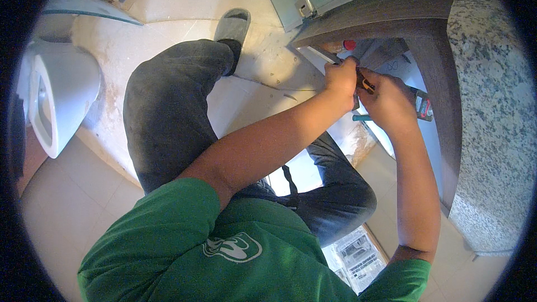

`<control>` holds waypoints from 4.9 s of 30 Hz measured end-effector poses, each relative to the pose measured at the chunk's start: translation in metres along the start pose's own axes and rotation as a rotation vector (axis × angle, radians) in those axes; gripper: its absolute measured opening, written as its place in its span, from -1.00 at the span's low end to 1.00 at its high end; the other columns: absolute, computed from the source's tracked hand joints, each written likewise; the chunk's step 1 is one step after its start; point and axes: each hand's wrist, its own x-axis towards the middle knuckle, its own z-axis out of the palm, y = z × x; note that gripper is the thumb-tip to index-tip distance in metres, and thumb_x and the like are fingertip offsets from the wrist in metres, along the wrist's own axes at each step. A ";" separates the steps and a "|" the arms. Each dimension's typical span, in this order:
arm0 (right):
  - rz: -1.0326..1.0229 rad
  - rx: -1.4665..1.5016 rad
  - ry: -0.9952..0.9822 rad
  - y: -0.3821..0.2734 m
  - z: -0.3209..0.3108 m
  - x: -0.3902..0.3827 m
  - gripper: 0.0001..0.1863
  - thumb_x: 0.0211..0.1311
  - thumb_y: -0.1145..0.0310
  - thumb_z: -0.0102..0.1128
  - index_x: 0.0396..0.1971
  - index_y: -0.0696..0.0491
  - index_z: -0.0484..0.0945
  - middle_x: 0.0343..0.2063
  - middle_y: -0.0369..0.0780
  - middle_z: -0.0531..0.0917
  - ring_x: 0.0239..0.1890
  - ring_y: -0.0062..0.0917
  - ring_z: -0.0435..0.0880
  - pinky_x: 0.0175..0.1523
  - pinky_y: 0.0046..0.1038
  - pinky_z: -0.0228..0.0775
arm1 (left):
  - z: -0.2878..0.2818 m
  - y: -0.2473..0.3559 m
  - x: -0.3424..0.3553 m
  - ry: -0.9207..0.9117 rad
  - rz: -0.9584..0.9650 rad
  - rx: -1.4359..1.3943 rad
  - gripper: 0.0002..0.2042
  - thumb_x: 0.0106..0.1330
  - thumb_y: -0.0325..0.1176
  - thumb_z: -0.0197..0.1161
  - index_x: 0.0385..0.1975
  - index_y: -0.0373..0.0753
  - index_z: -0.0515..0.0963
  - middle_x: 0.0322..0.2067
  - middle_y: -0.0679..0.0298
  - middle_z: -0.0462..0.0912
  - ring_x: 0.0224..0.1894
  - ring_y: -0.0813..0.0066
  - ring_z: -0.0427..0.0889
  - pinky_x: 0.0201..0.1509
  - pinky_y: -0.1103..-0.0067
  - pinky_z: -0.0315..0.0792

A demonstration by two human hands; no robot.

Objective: The person kneels under a bathroom vanity and uses a utility knife to trim a wooden strip along the underside edge of the countertop. They repeatedly test the fit of the strip against the granite edge and adjust it by hand.

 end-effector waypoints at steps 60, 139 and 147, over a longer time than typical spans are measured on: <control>-0.033 -0.004 0.001 0.006 0.006 0.014 -0.58 0.19 0.25 0.31 0.08 -0.10 0.65 -0.24 -0.04 0.74 -0.24 -0.16 0.75 -0.10 -0.26 0.53 | 0.001 -0.003 0.018 0.009 0.026 0.101 -0.52 0.21 -0.32 0.22 0.05 -0.49 0.33 -0.03 -0.20 0.58 -0.03 -0.07 0.64 0.10 0.26 0.48; 0.000 0.042 -0.016 -0.001 0.042 0.034 -0.68 0.26 0.21 0.21 -0.01 -0.08 0.66 -0.26 0.01 0.72 -0.18 -0.01 0.70 -0.04 -0.09 0.51 | -0.024 -0.021 0.073 -0.050 0.012 0.083 -0.67 0.20 -0.34 0.18 -0.13 -0.43 0.40 -0.28 -0.02 0.58 -0.31 0.15 0.60 -0.27 0.27 0.47; 0.043 0.108 -0.101 -0.002 0.035 0.033 -0.58 0.21 0.26 0.25 0.09 -0.05 0.64 -0.26 0.01 0.72 -0.21 -0.07 0.72 -0.08 -0.18 0.53 | -0.022 -0.016 0.065 -0.015 -0.052 0.079 -0.69 0.21 -0.34 0.17 -0.15 -0.43 0.42 -0.30 -0.01 0.59 -0.33 0.13 0.62 -0.28 0.27 0.47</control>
